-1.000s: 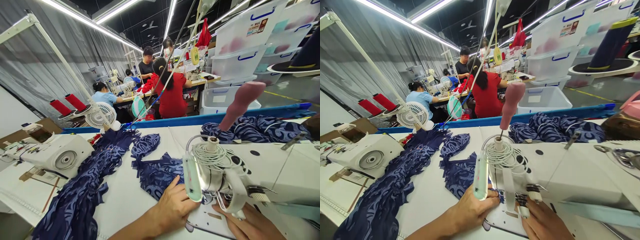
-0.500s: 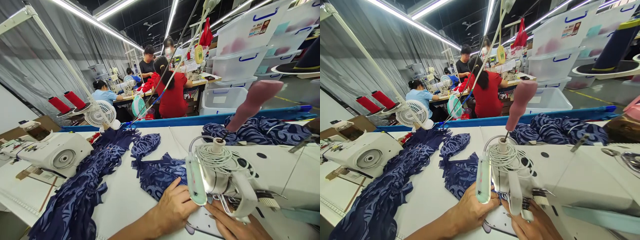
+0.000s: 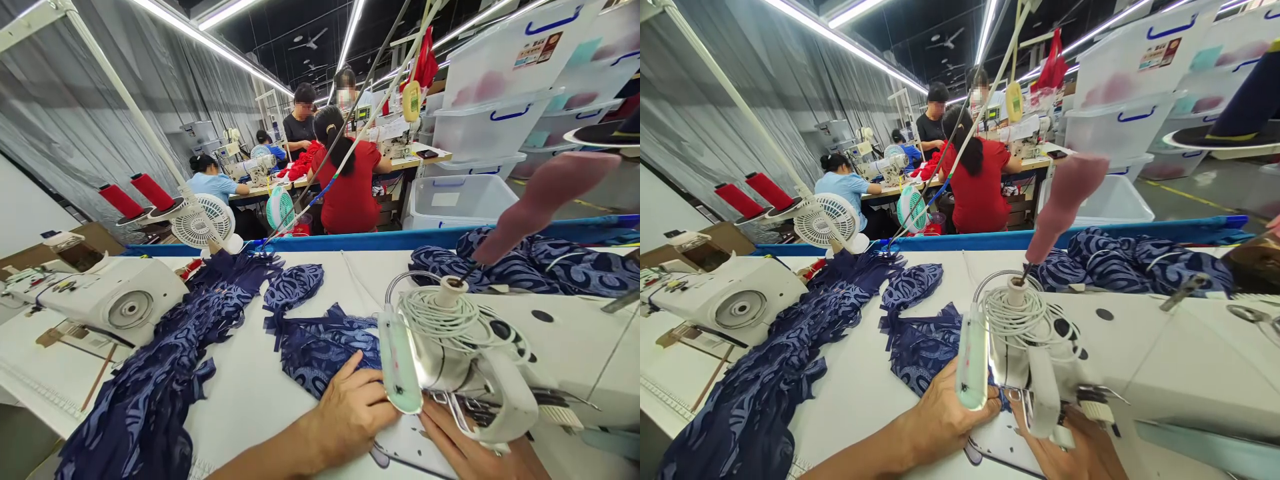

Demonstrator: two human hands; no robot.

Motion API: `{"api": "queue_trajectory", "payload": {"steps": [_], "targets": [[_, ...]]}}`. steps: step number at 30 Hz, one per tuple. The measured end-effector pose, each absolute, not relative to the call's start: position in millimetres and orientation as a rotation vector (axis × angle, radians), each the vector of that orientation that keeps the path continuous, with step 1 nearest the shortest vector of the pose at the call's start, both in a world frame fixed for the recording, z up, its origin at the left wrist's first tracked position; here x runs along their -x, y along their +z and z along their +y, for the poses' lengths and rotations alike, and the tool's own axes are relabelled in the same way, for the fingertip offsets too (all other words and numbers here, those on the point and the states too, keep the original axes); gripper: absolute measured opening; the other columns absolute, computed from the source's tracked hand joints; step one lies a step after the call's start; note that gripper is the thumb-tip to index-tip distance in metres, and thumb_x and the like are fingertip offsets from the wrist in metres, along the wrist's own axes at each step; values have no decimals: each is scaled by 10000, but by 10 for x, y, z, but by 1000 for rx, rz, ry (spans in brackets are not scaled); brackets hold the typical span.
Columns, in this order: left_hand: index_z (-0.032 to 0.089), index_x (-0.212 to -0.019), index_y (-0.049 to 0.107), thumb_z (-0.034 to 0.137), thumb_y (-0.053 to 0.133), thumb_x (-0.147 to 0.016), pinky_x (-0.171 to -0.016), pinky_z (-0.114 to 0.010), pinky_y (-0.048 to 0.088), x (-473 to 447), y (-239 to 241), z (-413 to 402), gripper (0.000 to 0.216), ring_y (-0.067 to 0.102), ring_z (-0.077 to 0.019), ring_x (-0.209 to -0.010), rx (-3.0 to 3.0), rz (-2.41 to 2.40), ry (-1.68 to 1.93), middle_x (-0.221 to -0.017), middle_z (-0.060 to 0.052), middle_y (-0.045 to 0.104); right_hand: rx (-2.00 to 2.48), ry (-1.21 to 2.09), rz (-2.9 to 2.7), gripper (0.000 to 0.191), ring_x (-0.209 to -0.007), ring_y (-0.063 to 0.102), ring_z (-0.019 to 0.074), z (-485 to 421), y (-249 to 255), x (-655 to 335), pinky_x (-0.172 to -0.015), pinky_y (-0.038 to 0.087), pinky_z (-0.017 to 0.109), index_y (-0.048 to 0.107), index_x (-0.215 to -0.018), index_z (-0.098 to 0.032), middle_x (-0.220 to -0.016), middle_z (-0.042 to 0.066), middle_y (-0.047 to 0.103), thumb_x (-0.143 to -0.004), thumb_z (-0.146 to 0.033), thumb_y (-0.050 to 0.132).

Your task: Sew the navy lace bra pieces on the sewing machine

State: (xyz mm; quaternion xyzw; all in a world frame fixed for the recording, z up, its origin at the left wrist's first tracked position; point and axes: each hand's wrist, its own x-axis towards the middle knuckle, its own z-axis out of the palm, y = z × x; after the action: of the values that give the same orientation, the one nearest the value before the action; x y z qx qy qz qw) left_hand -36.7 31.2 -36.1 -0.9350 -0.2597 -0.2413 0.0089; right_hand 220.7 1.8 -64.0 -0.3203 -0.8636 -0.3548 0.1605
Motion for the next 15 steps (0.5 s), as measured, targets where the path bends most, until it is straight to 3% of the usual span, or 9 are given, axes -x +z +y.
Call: {"api": "queue_trajectory", "payload": {"steps": [6,15], "targets": [[205,-1107,646,130,560,-895,-1150,-432,338,374,-369,314,241,620,-181,-1098,2937,-831,-671,-1068,-28,724,878,-915,-2317,594,-647,635,172,58,-526,-2101,-688,449,336,711,-923,-225,-825,8,726,-770,153,280],[200,-1094,648,130,534,-915,-1179,-437,297,376,-379,325,223,605,-188,-1139,2992,-834,-679,-1073,-34,725,889,-754,-2326,546,-668,669,178,77,-428,-2061,-647,518,292,749,-893,-221,-870,38,740,-879,50,275]]}}
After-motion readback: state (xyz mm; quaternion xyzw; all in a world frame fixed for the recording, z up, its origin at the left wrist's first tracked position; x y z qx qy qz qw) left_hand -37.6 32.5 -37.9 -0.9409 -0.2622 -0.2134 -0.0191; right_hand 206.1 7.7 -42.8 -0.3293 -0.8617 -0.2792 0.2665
